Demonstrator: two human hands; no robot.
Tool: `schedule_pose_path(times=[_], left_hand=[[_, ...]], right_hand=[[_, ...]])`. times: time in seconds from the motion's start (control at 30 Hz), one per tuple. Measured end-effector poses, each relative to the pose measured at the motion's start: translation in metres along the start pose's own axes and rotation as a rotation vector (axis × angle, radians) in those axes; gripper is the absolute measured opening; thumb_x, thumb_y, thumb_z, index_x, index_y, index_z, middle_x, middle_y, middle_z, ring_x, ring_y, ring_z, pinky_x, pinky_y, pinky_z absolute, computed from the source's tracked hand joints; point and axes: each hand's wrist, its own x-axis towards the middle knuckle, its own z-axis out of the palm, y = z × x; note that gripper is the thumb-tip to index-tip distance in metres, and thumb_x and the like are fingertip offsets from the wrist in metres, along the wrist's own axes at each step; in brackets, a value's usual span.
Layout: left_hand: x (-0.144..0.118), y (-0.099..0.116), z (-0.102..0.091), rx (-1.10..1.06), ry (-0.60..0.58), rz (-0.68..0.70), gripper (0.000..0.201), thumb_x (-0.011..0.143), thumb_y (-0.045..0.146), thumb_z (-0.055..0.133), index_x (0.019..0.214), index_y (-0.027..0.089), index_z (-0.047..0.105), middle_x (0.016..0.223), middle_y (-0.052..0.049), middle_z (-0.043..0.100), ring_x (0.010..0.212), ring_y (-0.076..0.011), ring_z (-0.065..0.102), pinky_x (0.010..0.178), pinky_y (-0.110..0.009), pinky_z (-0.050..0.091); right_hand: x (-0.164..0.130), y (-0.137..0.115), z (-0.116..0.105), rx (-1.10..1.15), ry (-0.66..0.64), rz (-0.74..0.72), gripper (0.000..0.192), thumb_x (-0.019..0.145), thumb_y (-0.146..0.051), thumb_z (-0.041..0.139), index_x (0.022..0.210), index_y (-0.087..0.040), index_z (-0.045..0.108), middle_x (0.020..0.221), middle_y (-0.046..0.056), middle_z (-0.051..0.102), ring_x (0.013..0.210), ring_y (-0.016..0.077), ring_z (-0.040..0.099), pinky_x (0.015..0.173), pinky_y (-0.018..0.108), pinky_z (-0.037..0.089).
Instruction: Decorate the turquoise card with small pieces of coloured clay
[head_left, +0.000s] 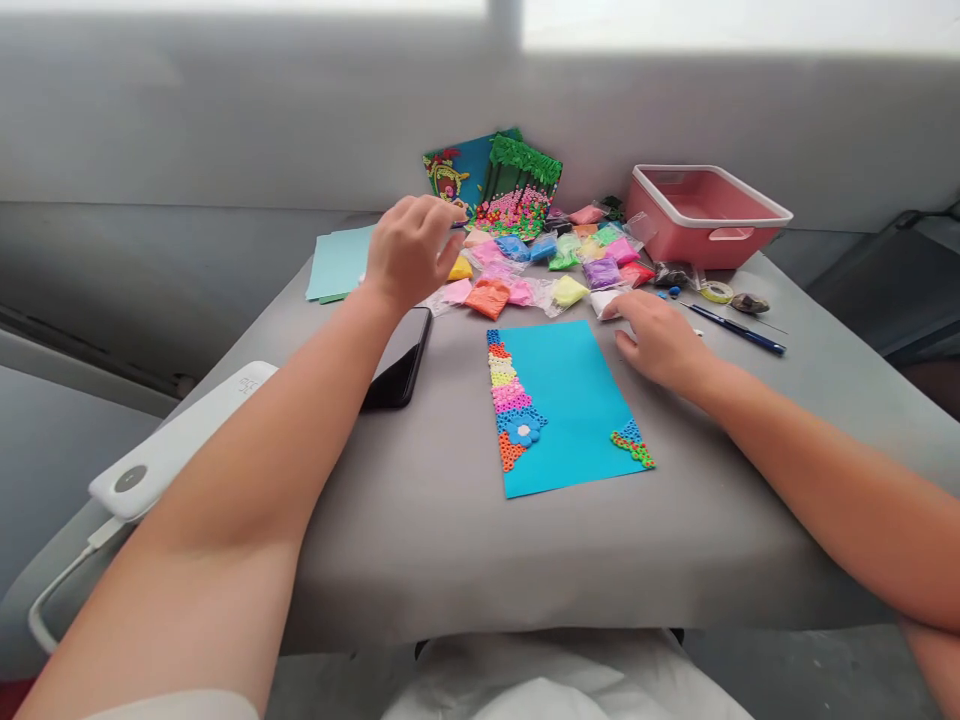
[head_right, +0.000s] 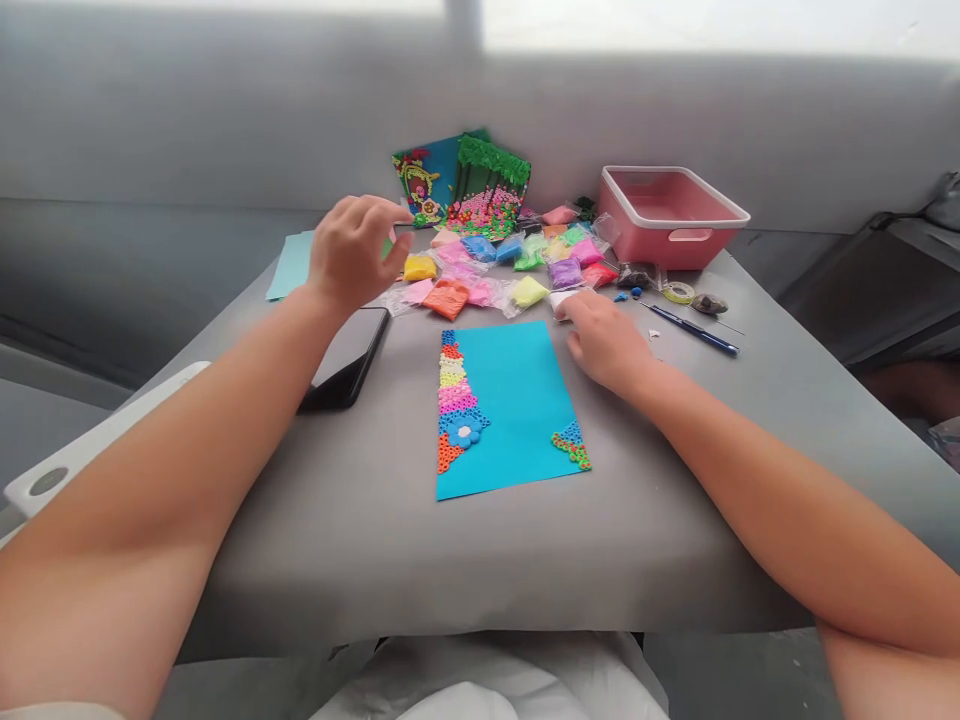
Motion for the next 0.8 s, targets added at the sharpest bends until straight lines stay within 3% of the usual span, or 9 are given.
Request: schedule_pose_path(times=[0.07, 0.17, 0.27, 0.4, 0.47, 0.57, 0.63, 0.73, 0.8], left_hand=[[0.003, -0.002, -0.006, 0.02, 0.057, 0.018, 0.017, 0.1, 0.023, 0.056, 0.117, 0.022, 0.06, 0.132, -0.005, 0.068, 0.132, -0.0259, 0.053, 0.118, -0.05, 0.034], [-0.001, 0.013, -0.008, -0.003, 0.09, 0.071, 0.014, 0.1, 0.025, 0.055, 0.113, 0.024, 0.061, 0.12, -0.004, 0.071, 0.124, -0.0248, 0.057, 0.115, -0.049, 0.038], [-0.018, 0.047, -0.006, -0.119, 0.032, 0.141, 0.019, 0.1, 0.028, 0.051, 0.109, 0.022, 0.066, 0.116, -0.011, 0.073, 0.12, -0.0316, 0.06, 0.11, -0.055, 0.04], [-0.047, 0.094, -0.007, -0.276, -0.112, 0.112, 0.017, 0.094, 0.03, 0.06, 0.105, 0.02, 0.069, 0.112, -0.011, 0.075, 0.124, -0.0344, 0.059, 0.111, -0.058, 0.04], [-0.058, 0.11, -0.011, -0.384, -0.184, 0.033, 0.022, 0.092, 0.032, 0.064, 0.109, 0.02, 0.067, 0.124, -0.012, 0.073, 0.128, -0.0335, 0.059, 0.112, -0.056, 0.043], [-0.069, 0.124, -0.021, -0.598, -0.371, -0.164, 0.044, 0.095, 0.056, 0.061, 0.117, 0.018, 0.061, 0.119, -0.017, 0.075, 0.105, -0.0301, 0.073, 0.084, -0.045, 0.061], [-0.076, 0.13, -0.026, -0.739, -0.483, -0.279, 0.057, 0.091, 0.069, 0.059, 0.115, 0.017, 0.061, 0.111, -0.018, 0.078, 0.093, -0.029, 0.078, 0.069, -0.038, 0.064], [-0.09, 0.137, -0.028, -0.894, -0.478, -0.391, 0.058, 0.089, 0.069, 0.065, 0.117, 0.018, 0.059, 0.108, -0.016, 0.078, 0.089, -0.0261, 0.078, 0.065, -0.032, 0.063], [-0.1, 0.139, -0.025, -0.962, -0.402, -0.422, 0.053, 0.091, 0.061, 0.068, 0.12, 0.019, 0.056, 0.102, -0.01, 0.076, 0.086, -0.0217, 0.077, 0.063, -0.028, 0.061]], right_hand=[[0.006, 0.006, 0.006, 0.017, 0.019, -0.006, 0.047, 0.083, -0.008, 0.05, 0.127, -0.019, 0.063, 0.133, 0.016, 0.067, 0.125, 0.0326, 0.06, 0.1, 0.044, 0.05], [0.019, 0.019, 0.007, 0.03, 0.003, 0.017, 0.051, 0.081, -0.013, 0.057, 0.131, -0.018, 0.062, 0.128, 0.016, 0.07, 0.112, 0.0327, 0.065, 0.09, 0.043, 0.054], [0.031, 0.03, 0.006, 0.022, -0.013, 0.006, 0.051, 0.077, -0.019, 0.065, 0.128, -0.019, 0.066, 0.12, 0.016, 0.073, 0.107, 0.0346, 0.065, 0.088, 0.045, 0.054], [0.037, 0.029, 0.001, 0.008, 0.046, -0.02, 0.036, 0.075, -0.021, 0.07, 0.111, -0.021, 0.073, 0.105, 0.015, 0.074, 0.11, 0.0393, 0.06, 0.097, 0.055, 0.049], [0.033, 0.019, -0.004, 0.036, 0.106, -0.05, 0.033, 0.079, -0.024, 0.068, 0.112, -0.021, 0.073, 0.108, 0.016, 0.073, 0.111, 0.0394, 0.059, 0.099, 0.059, 0.046], [0.02, -0.011, -0.014, 0.141, 0.159, -0.171, 0.039, 0.089, -0.03, 0.065, 0.127, -0.02, 0.07, 0.125, 0.014, 0.071, 0.115, 0.0339, 0.062, 0.101, 0.051, 0.049], [0.009, -0.034, -0.018, 0.254, 0.167, -0.284, 0.042, 0.094, -0.036, 0.065, 0.134, -0.025, 0.066, 0.127, 0.008, 0.071, 0.114, 0.0259, 0.066, 0.099, 0.041, 0.053], [-0.004, -0.061, -0.014, 0.65, 0.208, -0.533, 0.037, 0.091, -0.036, 0.074, 0.126, -0.027, 0.07, 0.117, 0.006, 0.075, 0.108, 0.0235, 0.069, 0.094, 0.039, 0.056], [-0.009, -0.069, -0.008, 0.784, 0.216, -0.497, 0.049, 0.085, -0.04, 0.082, 0.131, -0.029, 0.068, 0.132, 0.007, 0.07, 0.124, 0.0265, 0.063, 0.105, 0.043, 0.053]])
